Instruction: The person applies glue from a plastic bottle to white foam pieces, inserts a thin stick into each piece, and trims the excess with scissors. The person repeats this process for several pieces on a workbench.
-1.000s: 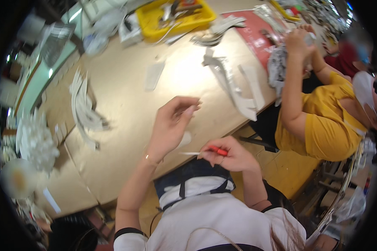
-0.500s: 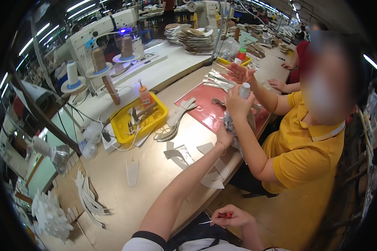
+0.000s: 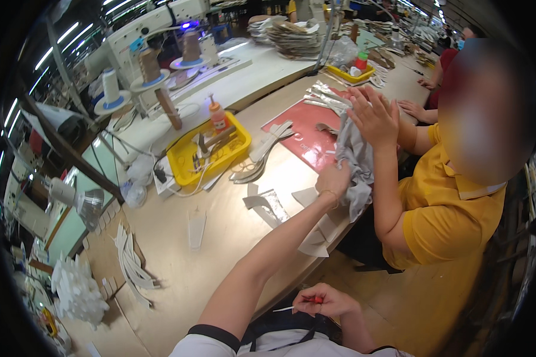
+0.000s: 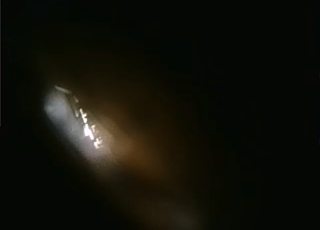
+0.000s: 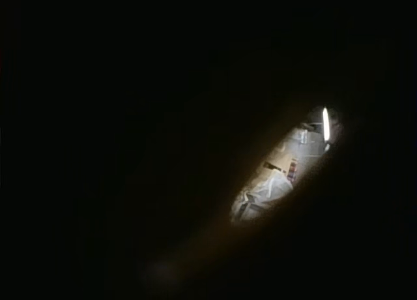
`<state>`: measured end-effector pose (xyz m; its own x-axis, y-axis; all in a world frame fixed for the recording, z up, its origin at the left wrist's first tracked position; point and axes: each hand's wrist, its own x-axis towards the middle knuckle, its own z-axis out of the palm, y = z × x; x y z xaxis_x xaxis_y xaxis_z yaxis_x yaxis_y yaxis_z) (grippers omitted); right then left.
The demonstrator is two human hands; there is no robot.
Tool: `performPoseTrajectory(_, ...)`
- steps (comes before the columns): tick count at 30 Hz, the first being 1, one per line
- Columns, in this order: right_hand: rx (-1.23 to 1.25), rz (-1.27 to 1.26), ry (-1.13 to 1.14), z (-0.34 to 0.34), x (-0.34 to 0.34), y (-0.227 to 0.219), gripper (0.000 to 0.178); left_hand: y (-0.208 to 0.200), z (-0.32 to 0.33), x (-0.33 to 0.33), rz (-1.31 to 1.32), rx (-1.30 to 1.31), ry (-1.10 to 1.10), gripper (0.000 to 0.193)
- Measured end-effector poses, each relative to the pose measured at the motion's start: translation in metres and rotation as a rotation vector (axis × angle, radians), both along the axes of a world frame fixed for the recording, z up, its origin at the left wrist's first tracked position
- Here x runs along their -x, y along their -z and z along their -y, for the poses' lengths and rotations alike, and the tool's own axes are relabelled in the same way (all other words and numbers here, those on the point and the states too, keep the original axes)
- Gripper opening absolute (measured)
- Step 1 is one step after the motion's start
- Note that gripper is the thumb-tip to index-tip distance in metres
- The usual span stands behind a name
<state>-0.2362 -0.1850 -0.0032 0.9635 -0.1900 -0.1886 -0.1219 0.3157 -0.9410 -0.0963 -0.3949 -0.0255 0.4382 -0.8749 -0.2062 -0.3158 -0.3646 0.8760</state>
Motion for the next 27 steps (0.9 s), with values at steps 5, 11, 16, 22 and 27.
performPoseTrajectory(5, -0.018, -0.048, 0.060, -0.008, 0.007, -0.003, 0.014, -0.022, -0.029, 0.024, 0.116, -0.056, 0.133, 0.090)
performPoseTrajectory(11, 0.017, 0.077, 0.314, -0.013, 0.008, -0.010, 0.008, -0.028, -0.133, -0.054, 0.078, 0.238, 0.493, 0.068)
performPoseTrajectory(16, 0.321, 0.022, 0.195, -0.015, -0.031, -0.020, 0.007, -0.042, -0.305, -0.141, -0.404, 0.277, 0.163, 0.037)
performPoseTrajectory(22, 0.352, -0.151, -0.011, -0.034, -0.092, -0.027, 0.004, -0.023, -0.438, -0.117, -0.745, 0.245, -0.205, 0.043)
performPoseTrajectory(27, 0.355, -0.173, -0.092, -0.049, -0.116, -0.013, 0.010, -0.006, -0.460, -0.093, -1.004, 0.319, -0.361, 0.030)
